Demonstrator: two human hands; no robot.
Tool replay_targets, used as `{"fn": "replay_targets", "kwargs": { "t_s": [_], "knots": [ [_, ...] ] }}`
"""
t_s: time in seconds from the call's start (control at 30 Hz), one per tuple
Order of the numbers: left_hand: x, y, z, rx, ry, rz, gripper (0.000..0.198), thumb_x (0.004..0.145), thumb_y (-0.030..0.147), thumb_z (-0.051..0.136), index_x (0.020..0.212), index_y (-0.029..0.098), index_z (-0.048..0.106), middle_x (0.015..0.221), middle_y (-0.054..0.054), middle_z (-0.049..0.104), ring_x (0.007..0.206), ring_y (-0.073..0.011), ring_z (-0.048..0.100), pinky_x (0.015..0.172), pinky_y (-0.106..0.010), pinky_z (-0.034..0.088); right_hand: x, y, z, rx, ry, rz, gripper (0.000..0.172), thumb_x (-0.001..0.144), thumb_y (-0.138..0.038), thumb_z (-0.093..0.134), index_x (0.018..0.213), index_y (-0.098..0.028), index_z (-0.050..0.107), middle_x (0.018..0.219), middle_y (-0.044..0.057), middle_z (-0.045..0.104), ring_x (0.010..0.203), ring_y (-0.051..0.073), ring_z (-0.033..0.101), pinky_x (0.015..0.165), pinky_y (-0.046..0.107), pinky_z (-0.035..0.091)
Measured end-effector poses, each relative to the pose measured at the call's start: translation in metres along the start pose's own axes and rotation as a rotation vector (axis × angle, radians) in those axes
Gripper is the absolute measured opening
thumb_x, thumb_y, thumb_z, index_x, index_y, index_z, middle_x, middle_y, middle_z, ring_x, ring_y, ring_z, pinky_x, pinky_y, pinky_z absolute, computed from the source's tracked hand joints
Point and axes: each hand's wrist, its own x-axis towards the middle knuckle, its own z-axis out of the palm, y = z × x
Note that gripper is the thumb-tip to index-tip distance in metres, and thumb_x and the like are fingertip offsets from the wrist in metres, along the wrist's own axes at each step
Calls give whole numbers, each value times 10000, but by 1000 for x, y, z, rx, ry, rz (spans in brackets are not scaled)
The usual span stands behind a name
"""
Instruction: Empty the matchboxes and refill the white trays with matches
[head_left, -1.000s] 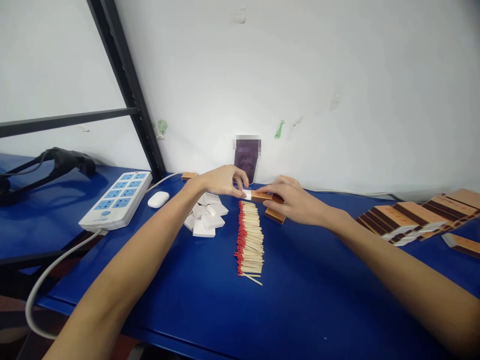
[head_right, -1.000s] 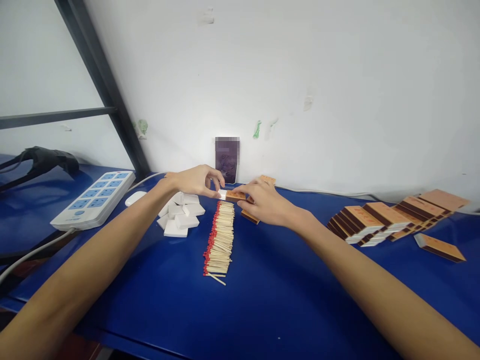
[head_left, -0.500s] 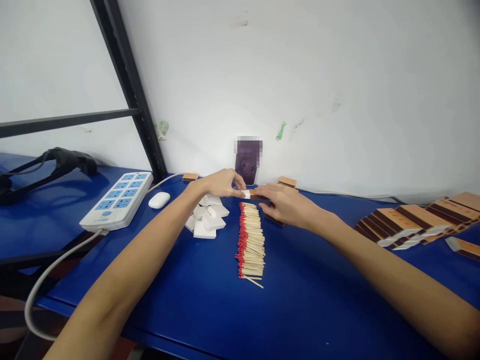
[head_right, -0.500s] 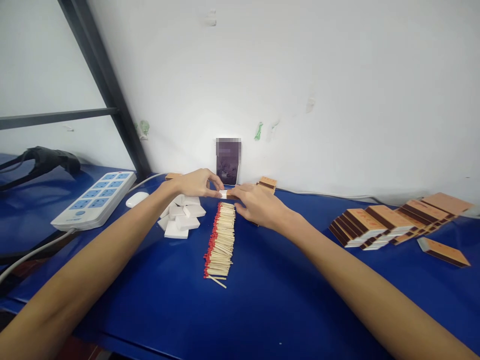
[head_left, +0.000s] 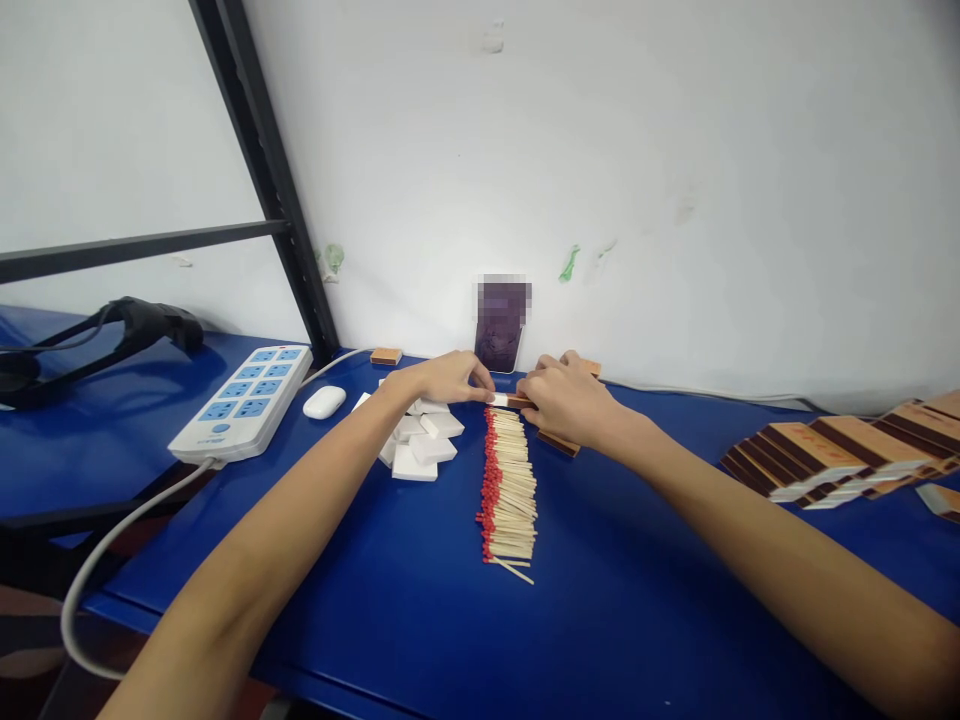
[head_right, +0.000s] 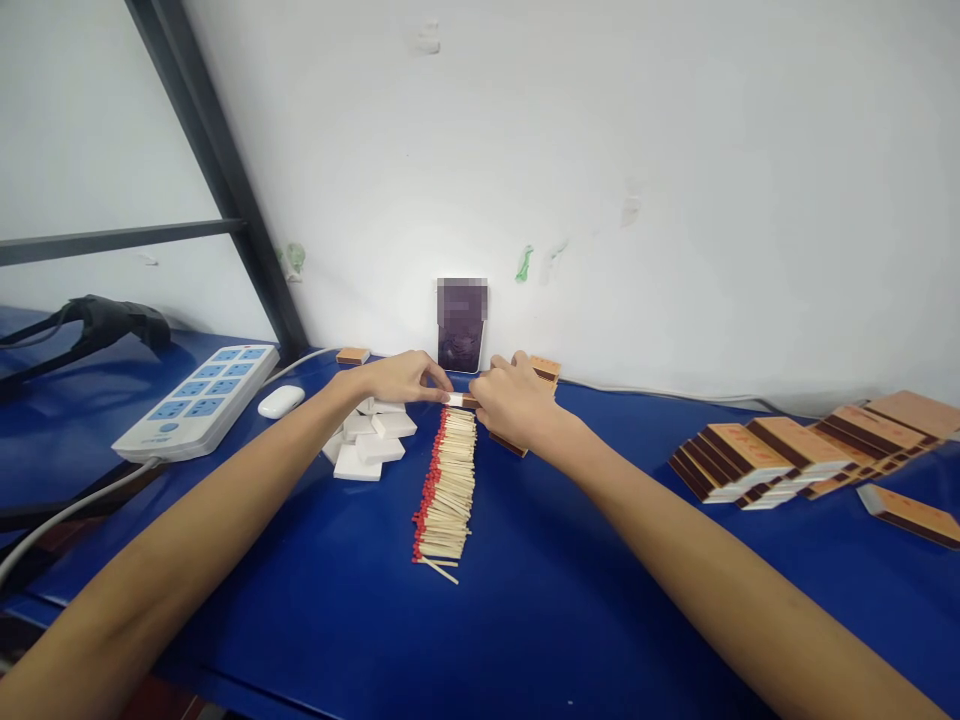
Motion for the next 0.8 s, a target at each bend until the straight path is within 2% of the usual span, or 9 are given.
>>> {"fn": "replay_targets", "kwargs": {
  "t_s": [0.17,0.33,0.53,0.67,0.8],
  "knots": [
    [0,-2,2,14,-7,-17,334,779,393,638,989,165,764,940,-65,754,767,-179,653,688,-274,467,-3,-2,0,-96,-14,25,179,833,-170,548,786,-160,720,809,145,716,926,292,556,746,388,306],
    [0,-5,1,24,5,-42,331,760,382,653,966,153,774,929,-77,755,765,-192,652,695,-292,473,-8,0,-2,-108,-32,76,200,826,-116,535,807,-136,733,810,174,711,892,294,568,745,396,305],
    [-1,-5,-1,12,6,-55,337,763,386,658,974,148,769,953,-78,757,804,-197,669,708,-284,489,-10,2,-6,-89,-43,103,207,825,-103,520,772,-145,716,805,155,714,908,284,578,758,391,316],
    [-2,-4,-1,2,4,-57,335,766,388,659,976,149,765,959,-81,756,816,-197,675,715,-282,493,-10,8,-18,-25,21,126,200,833,-143,507,800,-155,704,824,135,714,906,279,583,735,377,328],
    [-2,-3,-1,-9,1,-52,326,771,384,657,974,153,764,967,-85,756,827,-195,676,718,-278,489,-23,15,-33,155,136,193,217,883,-250,495,881,-179,701,842,86,712,785,226,609,620,322,335]
  ]
}}
